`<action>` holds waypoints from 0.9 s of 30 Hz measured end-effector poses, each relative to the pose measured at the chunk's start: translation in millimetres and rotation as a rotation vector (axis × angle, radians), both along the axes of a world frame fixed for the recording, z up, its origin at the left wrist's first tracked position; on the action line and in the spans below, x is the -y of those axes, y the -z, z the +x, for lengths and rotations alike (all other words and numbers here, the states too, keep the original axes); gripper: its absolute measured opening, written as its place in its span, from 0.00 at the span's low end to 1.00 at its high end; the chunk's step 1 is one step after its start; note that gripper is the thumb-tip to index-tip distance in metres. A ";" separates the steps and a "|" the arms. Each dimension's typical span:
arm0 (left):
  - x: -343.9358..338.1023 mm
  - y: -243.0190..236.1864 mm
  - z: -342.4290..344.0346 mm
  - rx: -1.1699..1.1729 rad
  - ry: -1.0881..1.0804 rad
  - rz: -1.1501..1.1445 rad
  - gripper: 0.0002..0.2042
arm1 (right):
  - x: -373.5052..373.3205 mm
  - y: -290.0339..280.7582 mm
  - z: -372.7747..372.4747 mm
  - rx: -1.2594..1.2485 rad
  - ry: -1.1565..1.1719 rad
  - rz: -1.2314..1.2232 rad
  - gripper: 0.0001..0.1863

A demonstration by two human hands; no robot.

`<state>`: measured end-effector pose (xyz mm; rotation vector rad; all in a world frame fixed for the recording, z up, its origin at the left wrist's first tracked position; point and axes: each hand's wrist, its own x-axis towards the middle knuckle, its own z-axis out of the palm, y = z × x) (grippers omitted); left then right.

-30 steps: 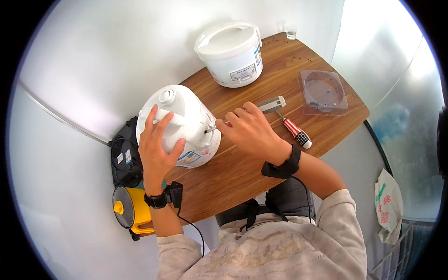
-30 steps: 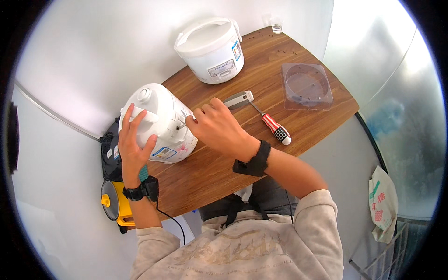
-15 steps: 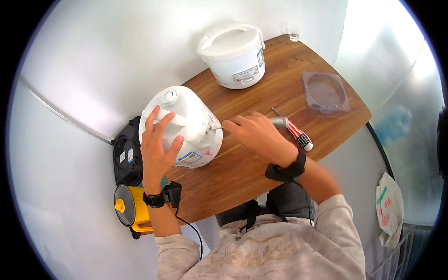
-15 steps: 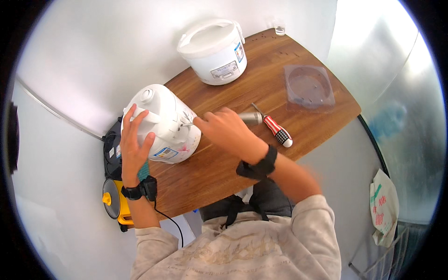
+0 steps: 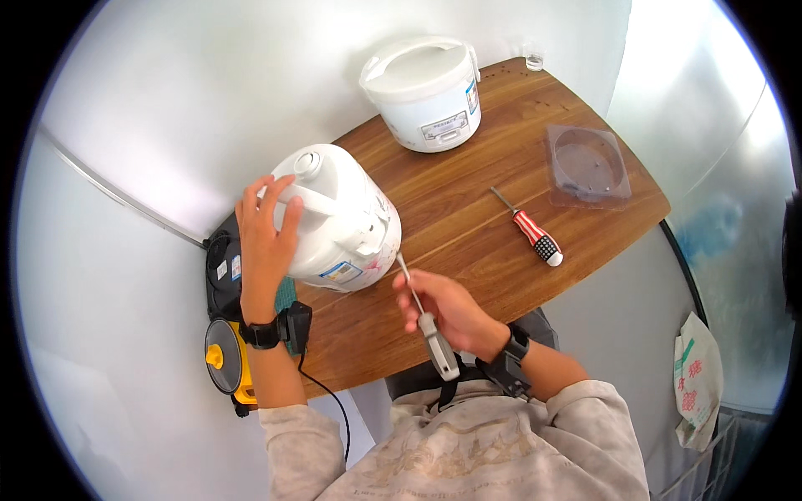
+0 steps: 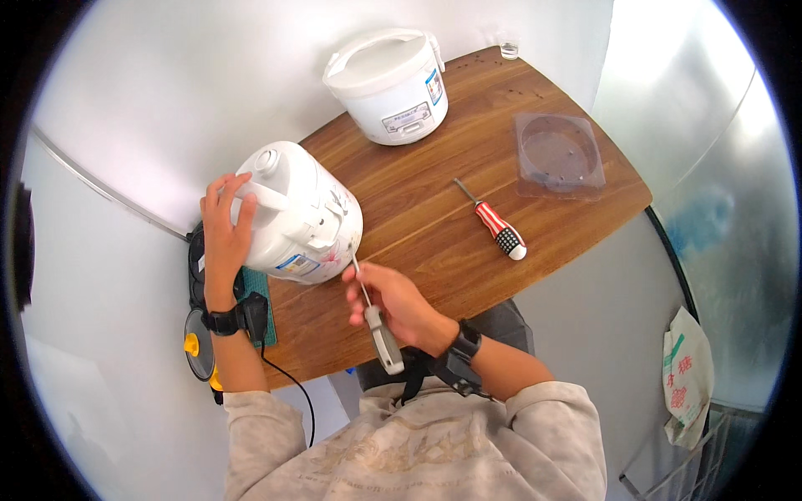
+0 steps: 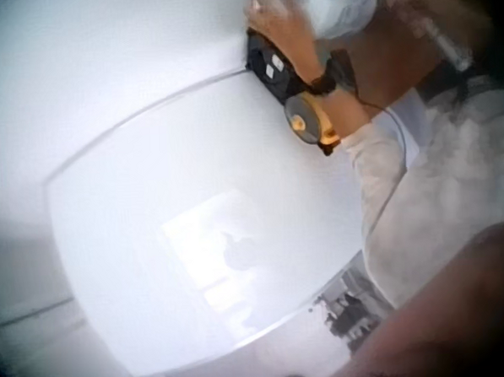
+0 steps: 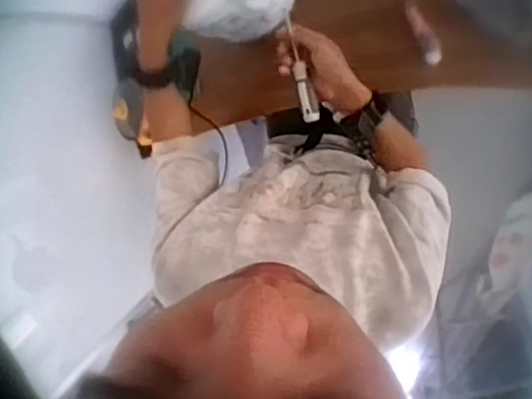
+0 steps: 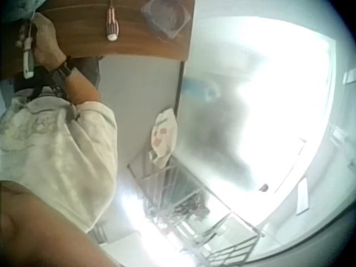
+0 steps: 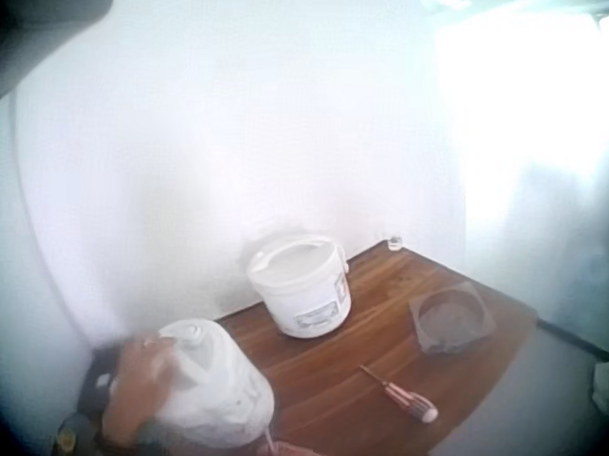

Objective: The person uses a screwdriver to remove screws from the bottom of a yellow pot, then flips it over and places the lid on top. They then use a screwdriver to remove screws from the side of a white rice cooker, open the lid, and remove a small white plastic part.

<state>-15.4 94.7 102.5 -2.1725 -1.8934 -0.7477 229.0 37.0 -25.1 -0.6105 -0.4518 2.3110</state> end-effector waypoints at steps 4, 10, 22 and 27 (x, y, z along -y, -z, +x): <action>-3.6 14.5 -14.5 0.041 0.025 0.011 0.19 | 7.0 -23.2 24.6 0.048 -0.019 0.054 0.14; -3.9 12.0 -8.5 0.086 0.011 -0.037 0.21 | -36.8 6.7 41.2 0.049 0.030 0.109 0.12; -4.4 16.2 -12.1 0.059 0.003 -0.002 0.21 | -6.2 5.3 31.9 0.185 -0.032 0.611 0.24; -4.8 15.2 -9.7 0.067 0.003 0.009 0.20 | 1.6 31.8 18.5 0.302 0.002 0.500 0.19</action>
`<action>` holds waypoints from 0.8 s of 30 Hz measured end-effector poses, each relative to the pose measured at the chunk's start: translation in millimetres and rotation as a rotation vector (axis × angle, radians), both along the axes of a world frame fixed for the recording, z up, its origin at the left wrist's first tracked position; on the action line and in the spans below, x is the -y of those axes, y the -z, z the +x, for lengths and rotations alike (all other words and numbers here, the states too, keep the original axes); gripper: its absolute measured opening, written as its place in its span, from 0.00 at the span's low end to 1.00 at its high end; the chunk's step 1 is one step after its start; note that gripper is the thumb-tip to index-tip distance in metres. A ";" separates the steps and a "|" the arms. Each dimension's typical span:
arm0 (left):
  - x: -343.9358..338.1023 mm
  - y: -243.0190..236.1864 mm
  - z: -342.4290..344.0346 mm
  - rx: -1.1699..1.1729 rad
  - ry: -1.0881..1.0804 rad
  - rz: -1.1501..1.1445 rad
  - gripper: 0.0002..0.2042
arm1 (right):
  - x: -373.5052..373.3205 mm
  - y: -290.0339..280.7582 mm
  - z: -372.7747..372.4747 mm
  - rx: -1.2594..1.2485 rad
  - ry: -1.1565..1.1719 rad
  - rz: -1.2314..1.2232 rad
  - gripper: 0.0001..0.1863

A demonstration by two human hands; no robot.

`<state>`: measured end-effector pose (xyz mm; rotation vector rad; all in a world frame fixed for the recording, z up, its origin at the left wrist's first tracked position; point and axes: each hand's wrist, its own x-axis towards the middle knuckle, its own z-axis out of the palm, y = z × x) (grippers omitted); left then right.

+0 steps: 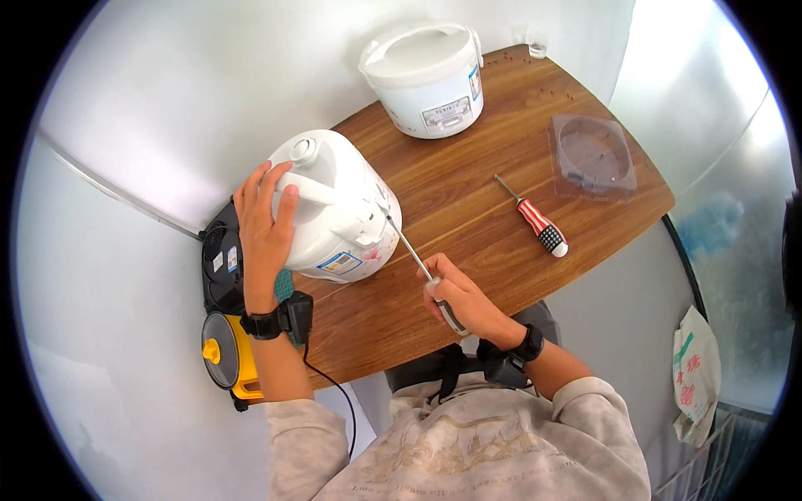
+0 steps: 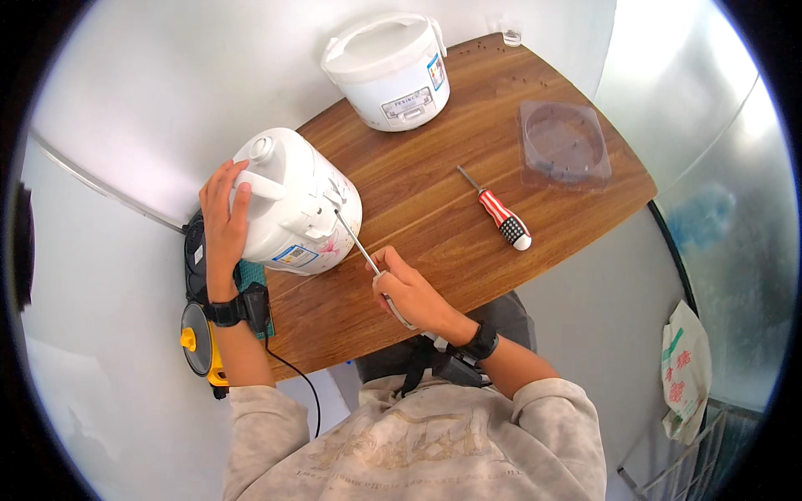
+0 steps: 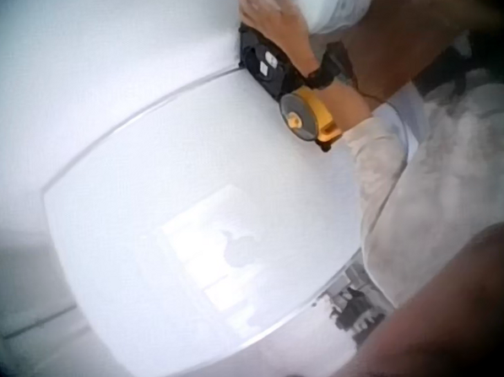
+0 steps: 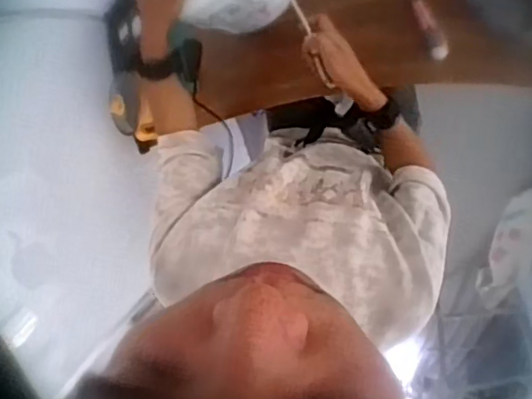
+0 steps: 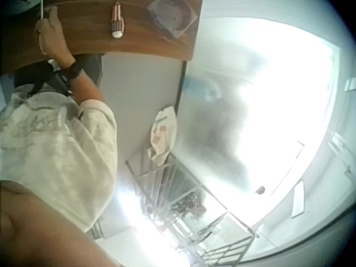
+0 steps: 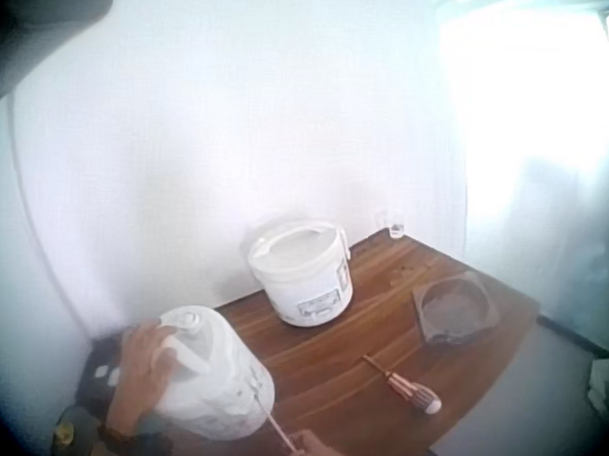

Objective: The person uses a screwdriver to remove screws from the bottom of a yellow pot, then flips it over and places the lid on top. They then use a screwdriver to remove screws from the side of a white rice cooker, open the lid, and remove a small white plastic part.

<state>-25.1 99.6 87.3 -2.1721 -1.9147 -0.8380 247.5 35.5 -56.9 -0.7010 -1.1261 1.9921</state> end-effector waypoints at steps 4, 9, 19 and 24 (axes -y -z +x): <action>0.8 0.3 -2.0 0.021 0.003 -0.008 0.19 | 12.8 -26.7 -6.7 -0.108 0.038 -0.029 0.17; -3.2 4.5 -4.6 0.063 0.015 0.033 0.20 | 17.2 -29.0 -3.2 -0.183 -0.041 -0.077 0.20; -1.8 2.7 -1.5 0.115 0.000 0.011 0.20 | 23.2 -42.8 1.7 -0.411 -0.138 -0.410 0.19; -1.1 2.0 1.4 0.129 0.004 0.007 0.20 | 26.1 -42.1 -1.4 -0.468 -0.126 -0.462 0.21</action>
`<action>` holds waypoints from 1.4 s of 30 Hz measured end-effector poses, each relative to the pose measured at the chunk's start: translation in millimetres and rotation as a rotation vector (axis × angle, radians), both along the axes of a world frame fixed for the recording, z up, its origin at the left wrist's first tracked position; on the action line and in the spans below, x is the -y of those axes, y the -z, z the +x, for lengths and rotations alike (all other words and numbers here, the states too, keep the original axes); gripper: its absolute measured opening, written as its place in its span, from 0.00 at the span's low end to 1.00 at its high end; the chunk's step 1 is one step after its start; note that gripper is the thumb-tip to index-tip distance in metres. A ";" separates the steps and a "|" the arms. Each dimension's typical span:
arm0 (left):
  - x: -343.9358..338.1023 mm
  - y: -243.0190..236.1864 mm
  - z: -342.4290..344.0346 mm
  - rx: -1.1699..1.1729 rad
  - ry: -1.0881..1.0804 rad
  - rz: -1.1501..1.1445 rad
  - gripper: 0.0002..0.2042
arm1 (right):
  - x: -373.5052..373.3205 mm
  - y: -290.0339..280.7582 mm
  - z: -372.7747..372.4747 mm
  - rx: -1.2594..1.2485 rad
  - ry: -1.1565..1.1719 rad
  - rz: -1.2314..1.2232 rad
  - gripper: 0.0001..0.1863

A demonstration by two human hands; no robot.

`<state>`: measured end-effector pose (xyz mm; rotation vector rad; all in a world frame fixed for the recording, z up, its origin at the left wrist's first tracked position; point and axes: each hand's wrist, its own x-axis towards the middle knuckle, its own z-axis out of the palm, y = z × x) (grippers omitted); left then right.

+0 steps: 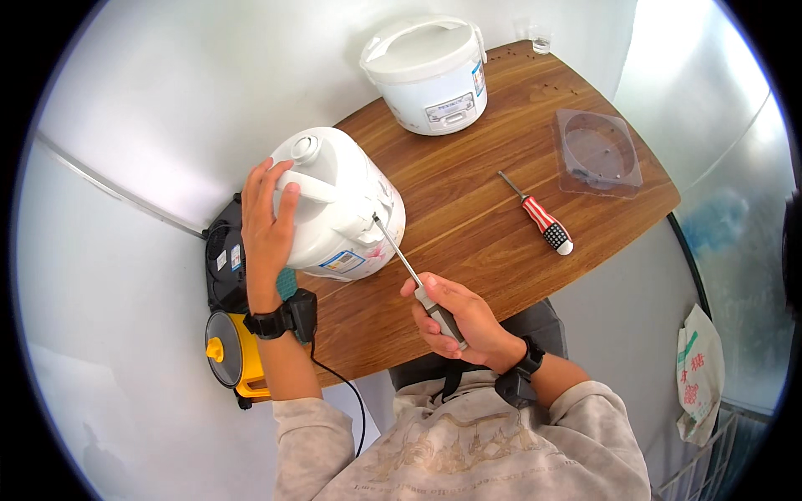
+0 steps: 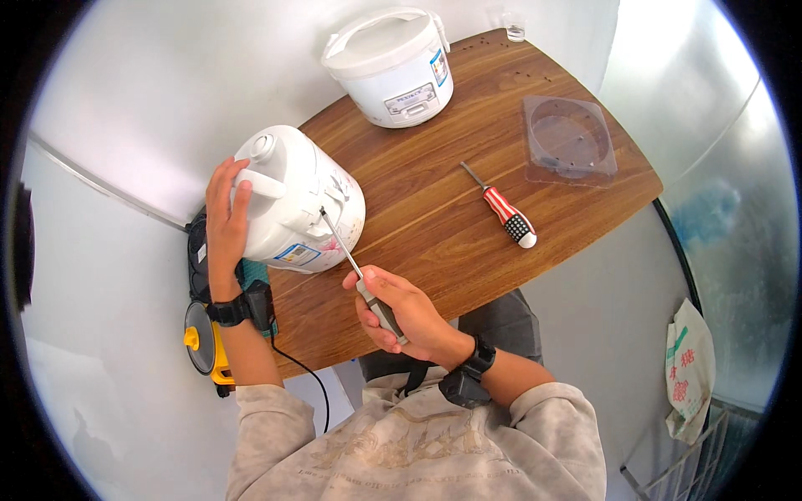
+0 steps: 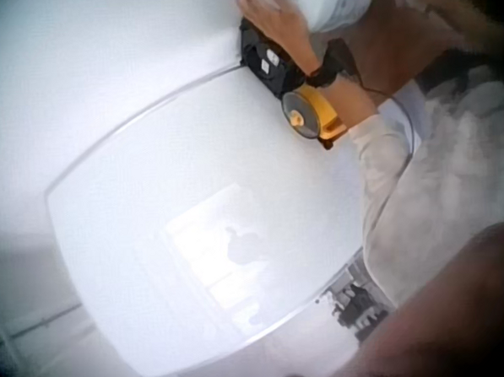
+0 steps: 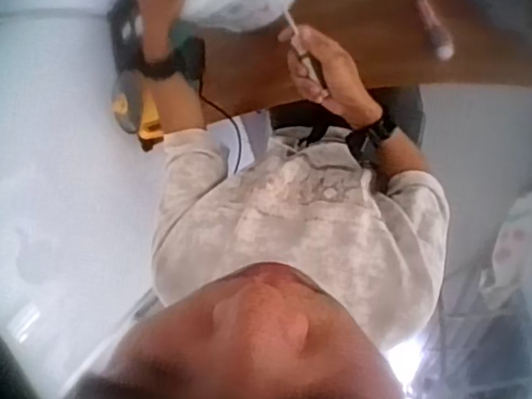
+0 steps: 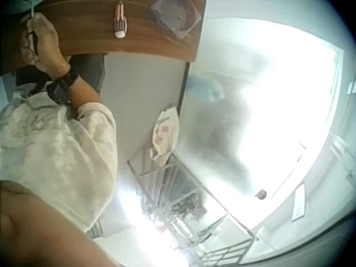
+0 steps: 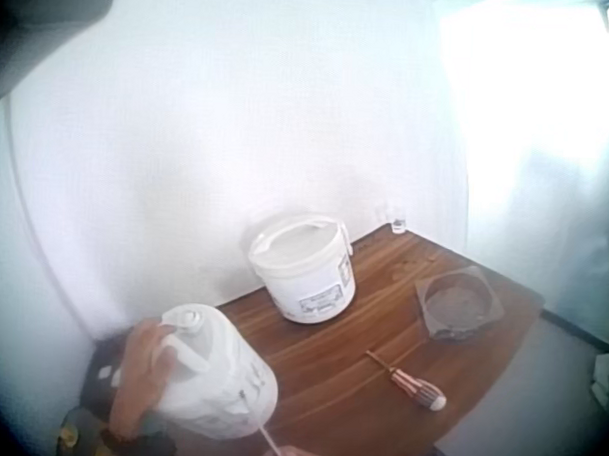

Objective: The person uses a screwdriver to remove screws from the bottom of a yellow pot, then flips it over and places the lid on top. They then use a screwdriver to remove screws from the side of a white rice cooker, open the lid, and remove a small white plastic part.

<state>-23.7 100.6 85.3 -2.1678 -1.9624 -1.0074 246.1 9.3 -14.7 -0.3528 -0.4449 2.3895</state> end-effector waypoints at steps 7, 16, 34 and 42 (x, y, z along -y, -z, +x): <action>0.1 -0.4 -1.8 -0.016 -0.012 0.003 0.19 | 1.3 5.0 -3.8 -0.064 0.017 0.018 0.19; 1.2 -0.7 -1.1 -0.054 -0.015 -0.002 0.20 | -2.9 2.0 -3.6 -0.050 -0.003 0.016 0.20; 0.7 -5.7 -5.0 -0.106 0.085 0.022 0.16 | -40.6 15.3 23.2 0.787 0.340 1.122 0.13; -7.6 -5.5 -16.0 -0.059 0.177 -0.018 0.15 | -78.6 -9.3 56.6 1.333 0.350 1.794 0.16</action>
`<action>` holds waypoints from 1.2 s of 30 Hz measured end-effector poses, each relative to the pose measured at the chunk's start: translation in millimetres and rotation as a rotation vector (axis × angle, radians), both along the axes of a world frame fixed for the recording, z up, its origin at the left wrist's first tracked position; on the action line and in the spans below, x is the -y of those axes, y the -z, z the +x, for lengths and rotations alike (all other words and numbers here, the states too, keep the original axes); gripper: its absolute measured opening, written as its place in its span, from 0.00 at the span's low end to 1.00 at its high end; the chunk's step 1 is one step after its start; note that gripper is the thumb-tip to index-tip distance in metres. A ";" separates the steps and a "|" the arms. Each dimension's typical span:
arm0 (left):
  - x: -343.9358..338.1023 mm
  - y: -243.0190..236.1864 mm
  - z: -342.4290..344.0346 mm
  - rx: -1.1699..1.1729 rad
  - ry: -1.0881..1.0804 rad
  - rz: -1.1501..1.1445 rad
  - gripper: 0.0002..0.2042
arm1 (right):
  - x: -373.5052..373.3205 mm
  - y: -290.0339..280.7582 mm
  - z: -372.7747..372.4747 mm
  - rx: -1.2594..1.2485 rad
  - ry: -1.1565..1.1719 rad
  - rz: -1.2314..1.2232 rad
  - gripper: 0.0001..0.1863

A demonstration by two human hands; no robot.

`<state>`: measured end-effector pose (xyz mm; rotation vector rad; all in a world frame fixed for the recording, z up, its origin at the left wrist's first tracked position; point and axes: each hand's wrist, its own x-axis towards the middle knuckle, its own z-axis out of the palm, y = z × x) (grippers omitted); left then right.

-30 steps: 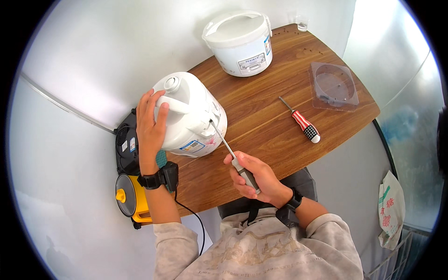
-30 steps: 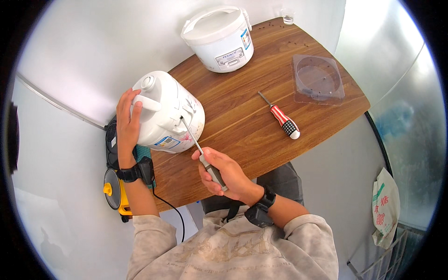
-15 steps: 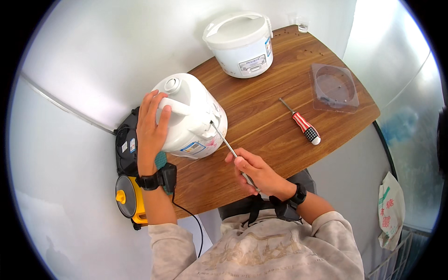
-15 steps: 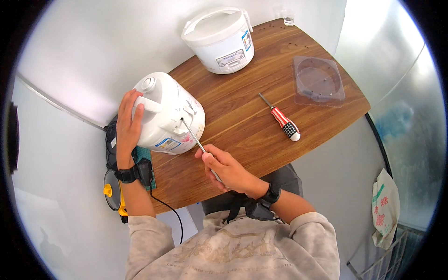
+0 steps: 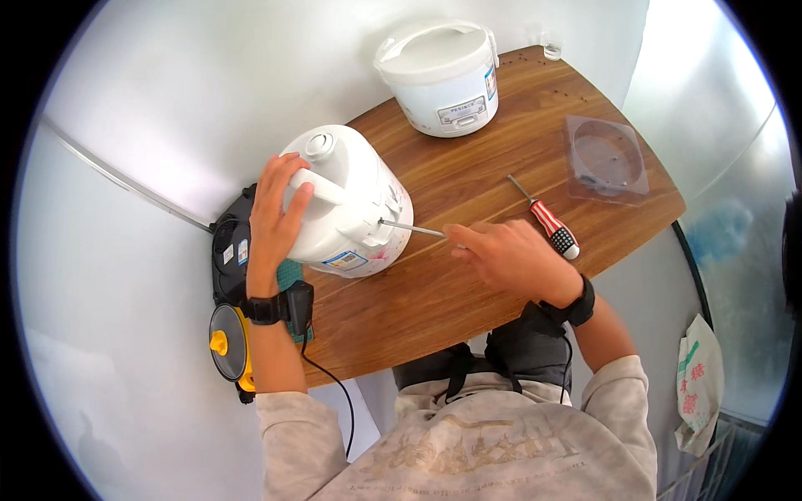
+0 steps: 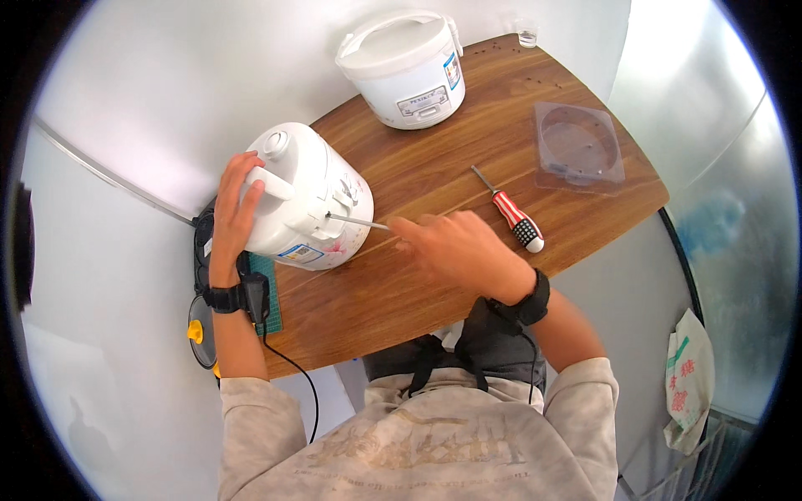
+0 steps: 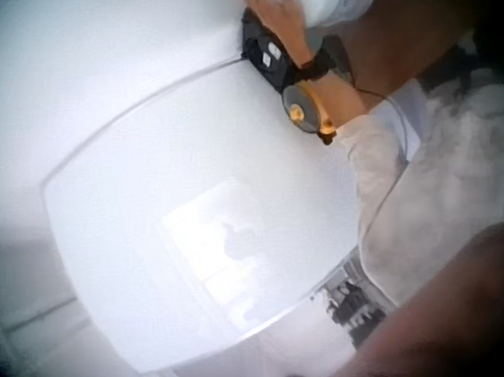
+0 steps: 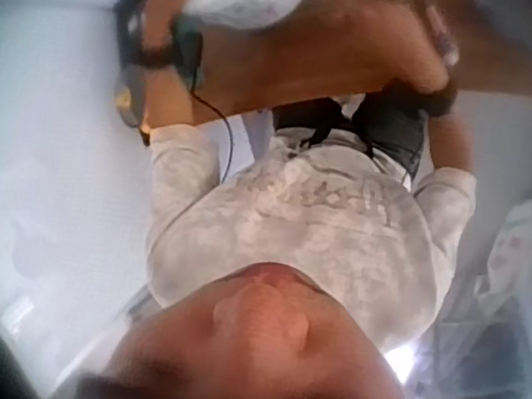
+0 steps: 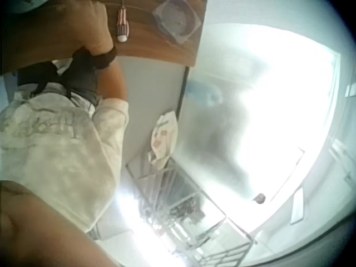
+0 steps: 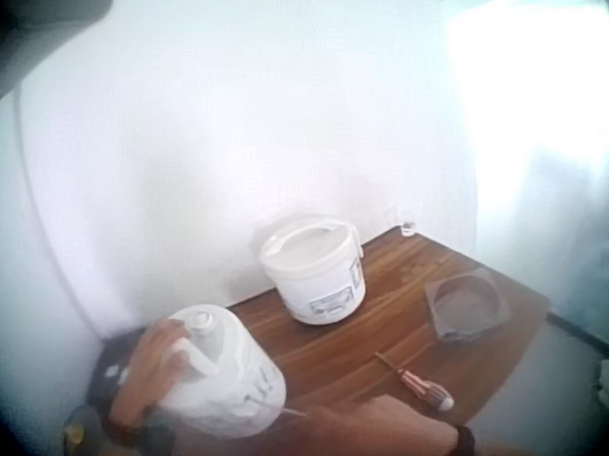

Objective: The person uses a screwdriver to remove screws from the bottom of a yellow pot, then flips it over and places the lid on top. They then use a screwdriver to remove screws from the side of a white rice cooker, open the lid, and remove a small white plastic part.

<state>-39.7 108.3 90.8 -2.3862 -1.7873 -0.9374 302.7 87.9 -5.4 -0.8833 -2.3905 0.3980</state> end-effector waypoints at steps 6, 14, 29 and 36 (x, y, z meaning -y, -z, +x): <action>-1.1 -0.6 -4.2 0.005 0.018 -0.038 0.15 | -4.3 -24.6 4.4 0.217 0.114 0.429 0.22; -4.0 -10.0 -12.5 -0.014 0.083 -0.114 0.17 | -2.3 -20.1 5.5 0.181 0.069 0.365 0.19; -73.1 -21.1 -36.0 0.307 -0.066 -0.449 0.23 | 74.6 10.8 -62.0 -1.207 -0.224 -1.655 0.16; -72.1 -11.3 -38.6 0.381 -0.030 -0.425 0.21 | 85.2 11.4 -70.1 -1.193 -0.292 -1.681 0.15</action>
